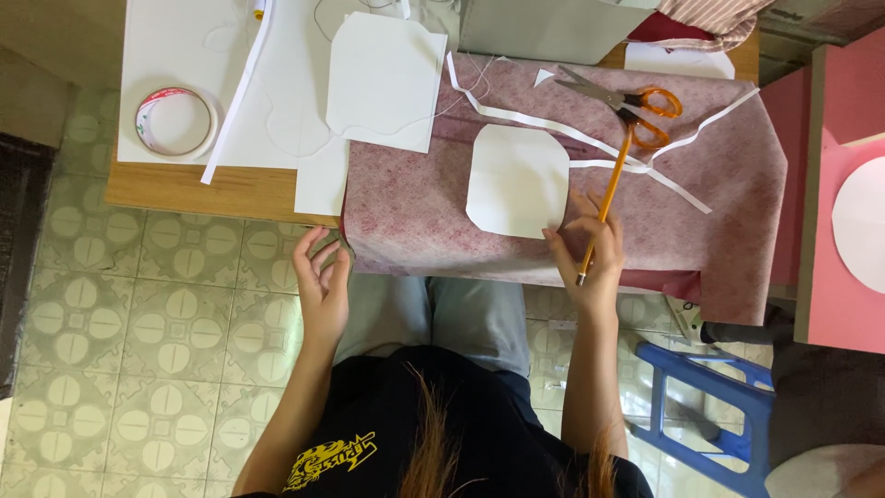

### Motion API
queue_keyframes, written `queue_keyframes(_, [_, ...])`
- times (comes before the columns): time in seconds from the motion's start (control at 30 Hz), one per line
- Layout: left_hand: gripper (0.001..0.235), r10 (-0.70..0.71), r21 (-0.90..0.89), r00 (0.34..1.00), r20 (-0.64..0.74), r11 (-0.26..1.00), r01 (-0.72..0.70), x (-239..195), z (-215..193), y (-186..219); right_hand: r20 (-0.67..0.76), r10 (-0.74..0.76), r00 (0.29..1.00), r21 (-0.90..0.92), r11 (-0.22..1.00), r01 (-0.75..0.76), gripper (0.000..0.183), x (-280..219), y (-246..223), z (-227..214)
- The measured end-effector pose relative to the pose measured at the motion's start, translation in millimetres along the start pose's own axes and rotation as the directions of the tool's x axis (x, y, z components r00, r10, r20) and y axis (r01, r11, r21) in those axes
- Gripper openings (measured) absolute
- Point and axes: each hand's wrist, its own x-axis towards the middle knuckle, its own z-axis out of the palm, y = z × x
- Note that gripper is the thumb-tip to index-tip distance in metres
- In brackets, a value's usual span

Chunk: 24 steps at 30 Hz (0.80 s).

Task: Tracing a white template onto a piece of material using a pencil

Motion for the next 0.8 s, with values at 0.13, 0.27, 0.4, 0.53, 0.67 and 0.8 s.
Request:
queue_keyframes(0.13, [0.05,0.03,0.027,0.999,-0.021,0.999,-0.029,-1.8,-1.4,-1.4,0.024,-0.071,0.997,-0.007,0.997,0.072,0.031,-3.7,-17.5,1.7])
queue_keyframes(0.27, [0.049,0.067,0.084,0.997,-0.041,0.994,-0.063,-5.4,-2.5,-2.1,0.091,-0.05,0.995,-0.018,0.999,0.052,0.034,-4.1,-33.8,4.6])
queue_keyframes(0.4, [0.048,0.061,0.091,0.998,-0.032,0.994,-0.058,-7.7,0.0,-8.1,0.177,-0.072,0.981,-0.093,0.992,0.09,0.039,-3.4,-30.0,8.3])
queue_keyframes(0.53, [0.045,0.022,0.071,0.999,-0.043,0.997,-0.019,-12.0,1.8,-15.6,0.202,-0.094,0.975,-0.088,0.99,0.113,0.041,-8.7,-25.8,14.3])
queue_keyframes(0.67, [0.04,-0.052,0.011,0.997,-0.053,0.999,0.053,-20.6,2.2,-29.1,0.157,-0.134,0.979,-0.076,0.986,0.147,0.035,-18.3,-32.3,17.9])
queue_keyframes(0.8, [0.042,-0.091,-0.017,0.995,-0.037,0.996,0.09,-26.2,-0.6,-62.0,0.112,-0.166,0.98,-0.02,0.985,0.169,0.031,-29.5,-36.6,22.4])
